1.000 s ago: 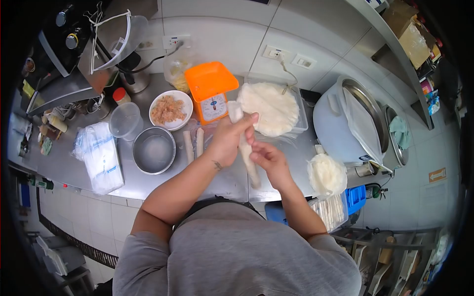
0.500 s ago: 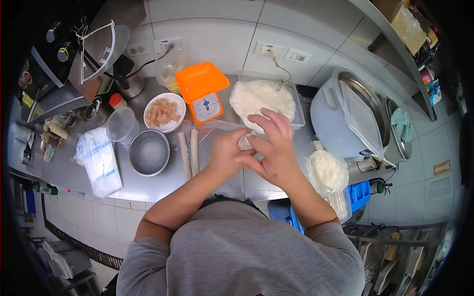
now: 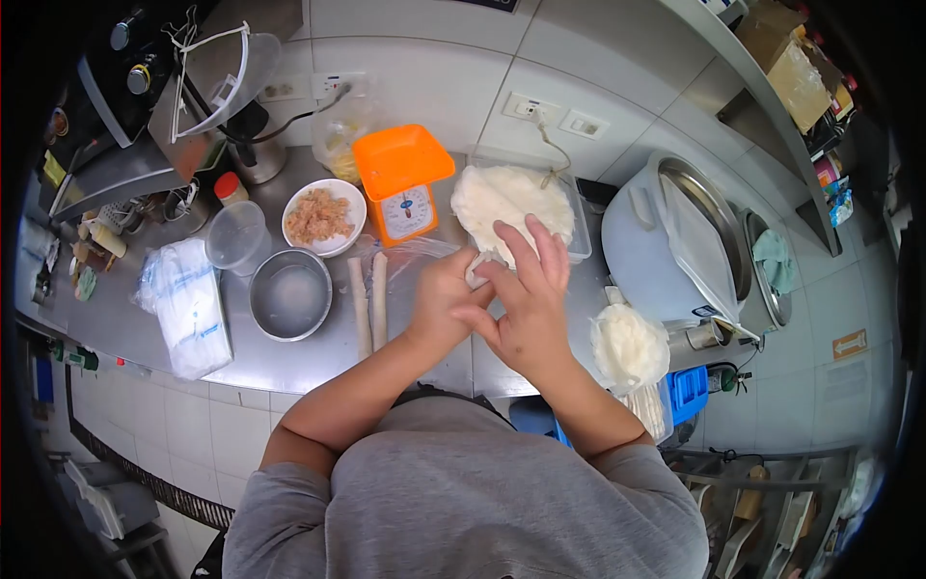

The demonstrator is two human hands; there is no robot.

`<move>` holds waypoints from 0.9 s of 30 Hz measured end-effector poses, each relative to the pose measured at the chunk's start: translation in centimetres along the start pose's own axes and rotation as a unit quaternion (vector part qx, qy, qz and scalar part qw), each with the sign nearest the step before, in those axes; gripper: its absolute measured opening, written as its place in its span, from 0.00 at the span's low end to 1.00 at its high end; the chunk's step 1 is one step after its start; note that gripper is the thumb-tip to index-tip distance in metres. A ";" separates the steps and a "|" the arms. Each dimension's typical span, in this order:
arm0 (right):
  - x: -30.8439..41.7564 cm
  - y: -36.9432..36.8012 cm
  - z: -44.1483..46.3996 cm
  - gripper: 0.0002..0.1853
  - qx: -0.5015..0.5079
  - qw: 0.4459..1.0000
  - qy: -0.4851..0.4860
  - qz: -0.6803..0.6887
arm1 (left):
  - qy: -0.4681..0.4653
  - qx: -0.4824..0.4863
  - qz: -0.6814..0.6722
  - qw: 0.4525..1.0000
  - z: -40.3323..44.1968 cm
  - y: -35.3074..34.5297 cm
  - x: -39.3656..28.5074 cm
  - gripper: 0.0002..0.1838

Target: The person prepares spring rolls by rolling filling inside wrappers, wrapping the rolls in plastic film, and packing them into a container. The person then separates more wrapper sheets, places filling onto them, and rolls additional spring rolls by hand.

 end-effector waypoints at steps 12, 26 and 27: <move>-3.5 -0.3 1.7 0.34 0.037 0.939 -0.005 0.341 | 0.015 0.075 -0.070 0.995 -0.4 -0.1 -0.5 0.09; -0.7 1.2 1.4 0.30 -0.038 0.984 0.132 0.118 | 0.042 0.109 -0.116 0.986 -0.6 0.2 0.1 0.05; -0.5 1.2 1.2 0.29 -0.041 0.983 0.143 0.109 | 0.047 0.106 -0.125 0.985 -0.7 0.2 0.2 0.05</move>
Point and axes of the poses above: each hand's wrist, its own z-axis towards the middle knuckle, its own y-axis out of the back of the hand, x = y × z, the point moved 8 cm from there along z, towards the middle knuckle, and after that the axes turned 8 degrees about z, right-handed, at the moved point
